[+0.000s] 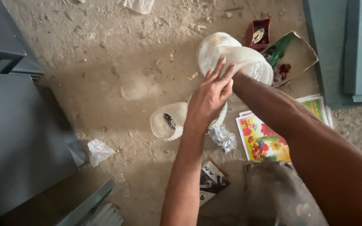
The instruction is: The person uses a screwdriver to drive screws and secure a metal plate to the door of a painted metal cabinet, then picks small hardware parts from containers on the floor and fits a lock mechanism to the cabinet door, tightening it with a wrench.
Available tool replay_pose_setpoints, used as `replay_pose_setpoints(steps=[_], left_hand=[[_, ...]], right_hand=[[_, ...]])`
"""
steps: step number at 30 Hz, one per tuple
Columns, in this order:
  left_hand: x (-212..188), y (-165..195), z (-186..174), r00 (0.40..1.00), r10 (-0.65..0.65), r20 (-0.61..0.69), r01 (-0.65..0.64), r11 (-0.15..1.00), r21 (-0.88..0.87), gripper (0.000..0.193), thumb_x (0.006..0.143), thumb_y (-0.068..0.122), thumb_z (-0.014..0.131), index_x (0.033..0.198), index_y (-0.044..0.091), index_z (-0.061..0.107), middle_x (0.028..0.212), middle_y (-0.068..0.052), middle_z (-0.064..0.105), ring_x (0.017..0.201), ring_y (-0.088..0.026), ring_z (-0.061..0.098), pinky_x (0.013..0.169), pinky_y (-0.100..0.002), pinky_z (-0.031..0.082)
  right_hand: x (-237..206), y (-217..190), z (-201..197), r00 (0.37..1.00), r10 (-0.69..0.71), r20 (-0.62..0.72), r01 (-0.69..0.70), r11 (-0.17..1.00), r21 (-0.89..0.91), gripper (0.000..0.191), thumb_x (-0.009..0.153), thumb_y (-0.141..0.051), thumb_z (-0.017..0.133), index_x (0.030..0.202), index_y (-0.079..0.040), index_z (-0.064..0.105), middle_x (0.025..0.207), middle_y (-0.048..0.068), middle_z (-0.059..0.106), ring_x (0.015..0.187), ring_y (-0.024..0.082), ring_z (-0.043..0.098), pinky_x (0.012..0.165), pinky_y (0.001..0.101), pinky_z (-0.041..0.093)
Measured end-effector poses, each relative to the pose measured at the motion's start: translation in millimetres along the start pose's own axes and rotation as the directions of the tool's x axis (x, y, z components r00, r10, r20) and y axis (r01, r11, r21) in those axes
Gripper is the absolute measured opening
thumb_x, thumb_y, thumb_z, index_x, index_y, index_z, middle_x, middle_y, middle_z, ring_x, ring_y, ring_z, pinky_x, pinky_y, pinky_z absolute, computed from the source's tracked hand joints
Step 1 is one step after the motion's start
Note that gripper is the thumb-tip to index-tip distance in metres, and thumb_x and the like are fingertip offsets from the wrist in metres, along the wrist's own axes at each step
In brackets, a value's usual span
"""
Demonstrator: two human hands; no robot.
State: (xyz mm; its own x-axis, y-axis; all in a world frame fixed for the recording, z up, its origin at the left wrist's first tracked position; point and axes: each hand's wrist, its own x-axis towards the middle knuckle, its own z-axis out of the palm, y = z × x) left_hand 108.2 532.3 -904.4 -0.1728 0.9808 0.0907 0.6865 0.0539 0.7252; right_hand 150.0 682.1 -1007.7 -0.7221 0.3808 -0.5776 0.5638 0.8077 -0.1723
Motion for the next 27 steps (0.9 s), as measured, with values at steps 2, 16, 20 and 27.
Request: replay_pose_setpoints(steps=[2,16,20,27], left_hand=[[0,-2,1,0.999,0.046,0.008,-0.047,0.998,0.048,0.044,0.102,0.022,0.064,0.146,0.024,0.058,0.158,-0.014,0.050,0.132,-0.040,0.059,0.108,-0.045,0.054],[36,-41,-32,0.970,-0.214,-0.118,0.189,0.962,-0.195,0.047,0.107,0.010,0.051,0.153,0.020,0.051,0.154,-0.017,0.053,0.136,-0.032,0.058,0.110,-0.041,0.051],[52,-51,-31,0.944,-0.188,-0.272,0.119,0.961,-0.250,0.050,0.103,0.003,0.044,0.151,0.013,0.055,0.157,-0.019,0.050,0.144,-0.034,0.051,0.117,-0.042,0.043],[17,-24,-8,0.884,-0.465,-0.035,-0.141,-0.196,-0.970,0.049,0.117,0.037,0.054,0.150,0.000,0.050,0.137,-0.021,0.060,0.120,-0.033,0.060,0.105,-0.053,0.048]], right_hand=[[6,7,4,1.000,0.011,-0.011,-0.011,1.000,-0.004,0.046,0.084,-0.037,0.068,0.124,-0.013,0.073,0.130,0.014,0.070,0.117,0.032,0.068,0.094,0.0449,0.054],[-51,-2,-39,0.867,-0.188,-0.462,0.114,0.976,-0.184,0.059,0.059,-0.034,0.081,0.113,-0.011,0.077,0.119,0.014,0.072,0.100,0.032,0.073,0.073,0.0428,0.060],[-82,3,-79,0.784,-0.038,-0.620,0.352,0.849,0.393,0.034,0.103,-0.037,0.073,0.110,-0.004,0.077,0.092,0.018,0.073,0.083,0.031,0.071,0.075,0.0452,0.054],[-158,-13,-108,0.881,0.056,-0.470,0.305,0.692,0.654,0.032,0.098,-0.034,0.069,0.116,-0.008,0.076,0.088,0.013,0.076,0.077,0.020,0.072,0.071,0.0390,0.057]])
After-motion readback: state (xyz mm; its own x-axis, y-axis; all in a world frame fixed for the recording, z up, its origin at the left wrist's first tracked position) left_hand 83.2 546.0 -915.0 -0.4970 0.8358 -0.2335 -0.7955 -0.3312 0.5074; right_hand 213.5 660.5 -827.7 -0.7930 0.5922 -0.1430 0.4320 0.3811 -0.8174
